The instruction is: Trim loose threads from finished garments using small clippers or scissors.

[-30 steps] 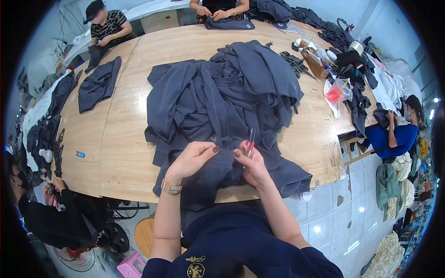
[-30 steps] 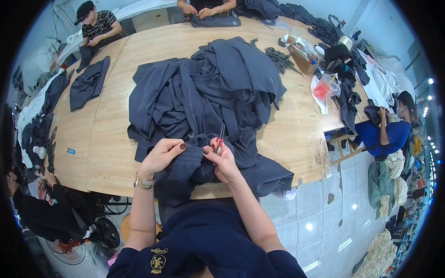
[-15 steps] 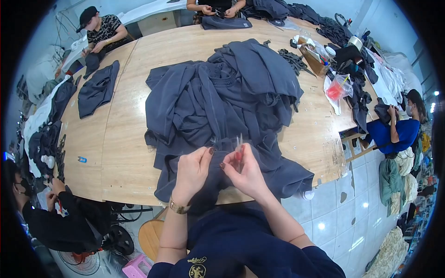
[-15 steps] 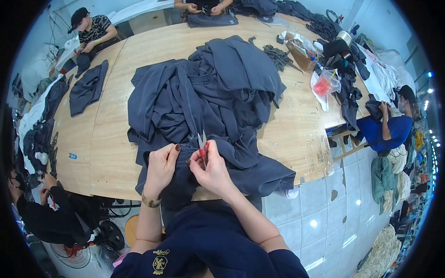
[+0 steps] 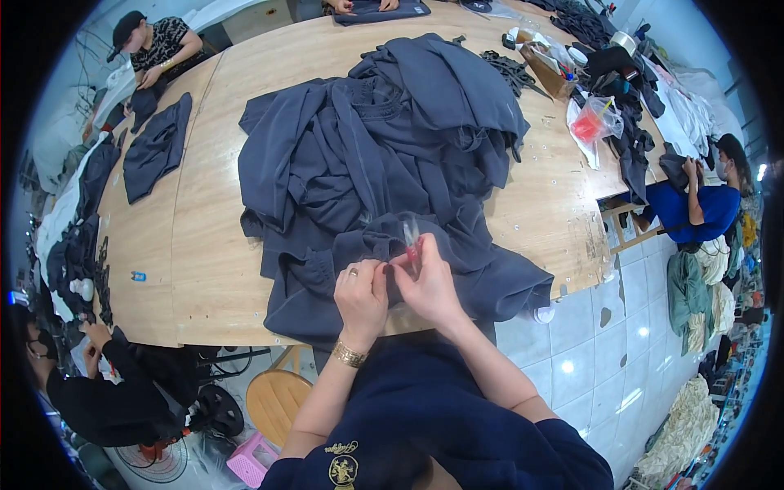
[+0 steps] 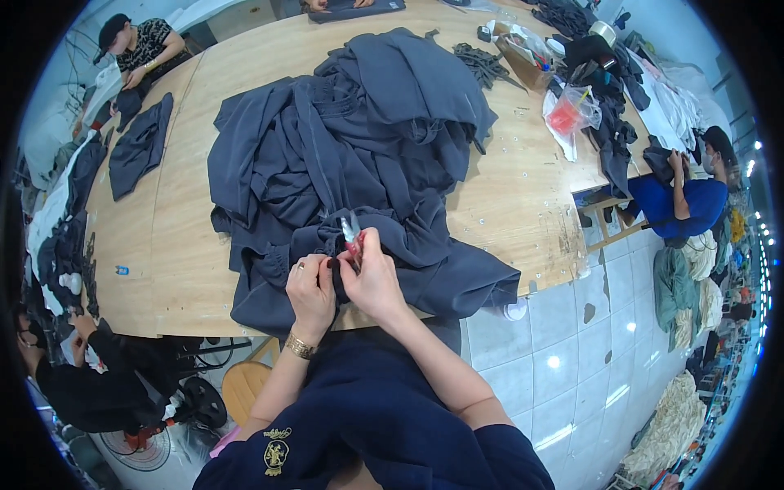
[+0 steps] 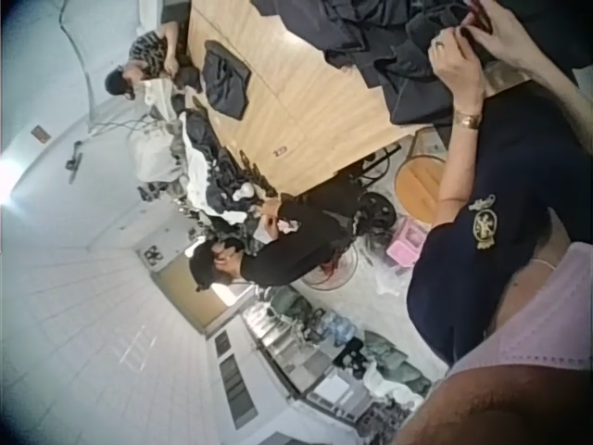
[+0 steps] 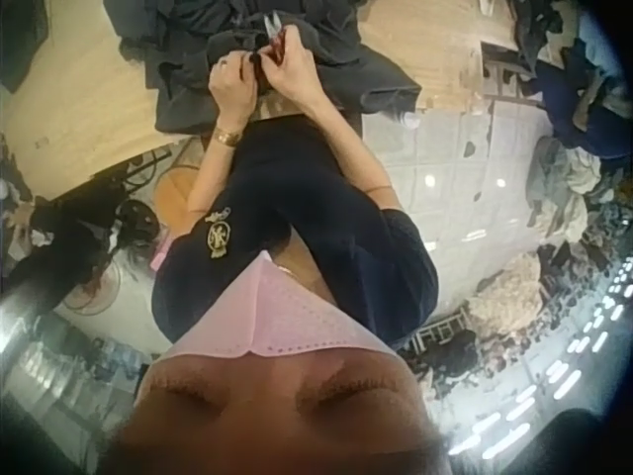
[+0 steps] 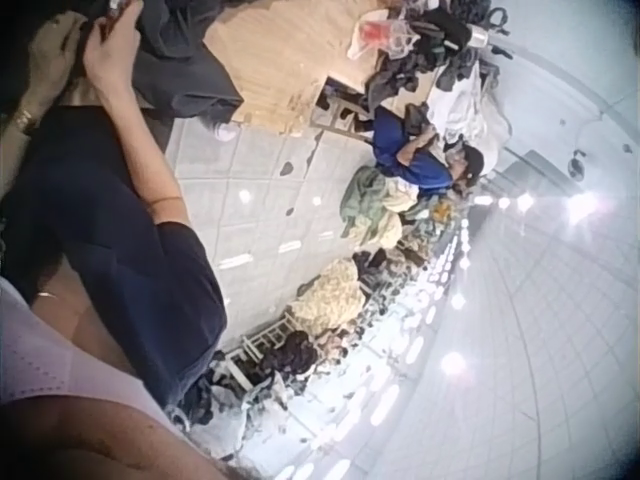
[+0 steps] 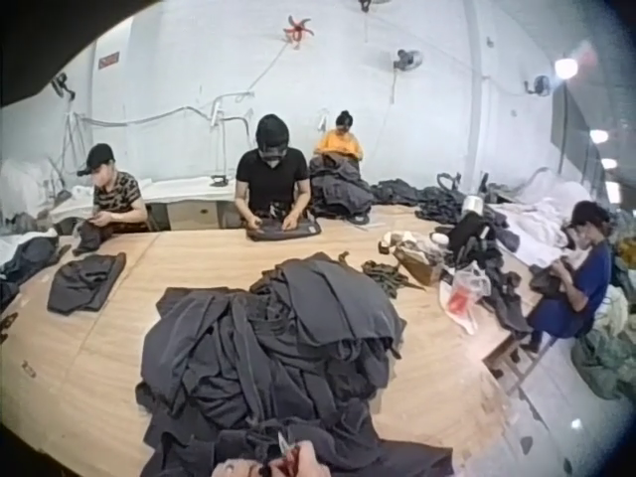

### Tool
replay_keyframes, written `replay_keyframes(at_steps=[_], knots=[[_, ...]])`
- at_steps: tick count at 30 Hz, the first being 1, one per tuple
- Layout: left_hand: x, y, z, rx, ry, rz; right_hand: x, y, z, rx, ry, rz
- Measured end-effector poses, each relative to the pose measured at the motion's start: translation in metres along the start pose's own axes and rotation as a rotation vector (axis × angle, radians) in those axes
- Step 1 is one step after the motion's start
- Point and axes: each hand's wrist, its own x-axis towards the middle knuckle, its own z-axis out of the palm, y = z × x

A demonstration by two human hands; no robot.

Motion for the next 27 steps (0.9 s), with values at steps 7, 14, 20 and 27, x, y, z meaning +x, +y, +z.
replay_keyframes(at_steps=[7, 14, 20, 27], knots=[[0.002, -0.003, -0.001, -0.071, 0.02, -0.113, 0.005, 0.013, 0.001, 0.15, -0.031, -0.07], [0.003, -0.001, -0.006, -0.197, -0.028, -0.304, 0.007, 0.017, 0.002, 0.299, -0.061, -0.039], [0.001, 0.0, -0.001, 0.018, 0.052, -0.016, 0.002, 0.012, 0.011, -0.144, 0.025, -0.224], [0.008, 0.001, -0.008, -0.071, 0.0, -0.172, 0.007, 0.021, -0.011, 0.385, -0.165, 0.034]])
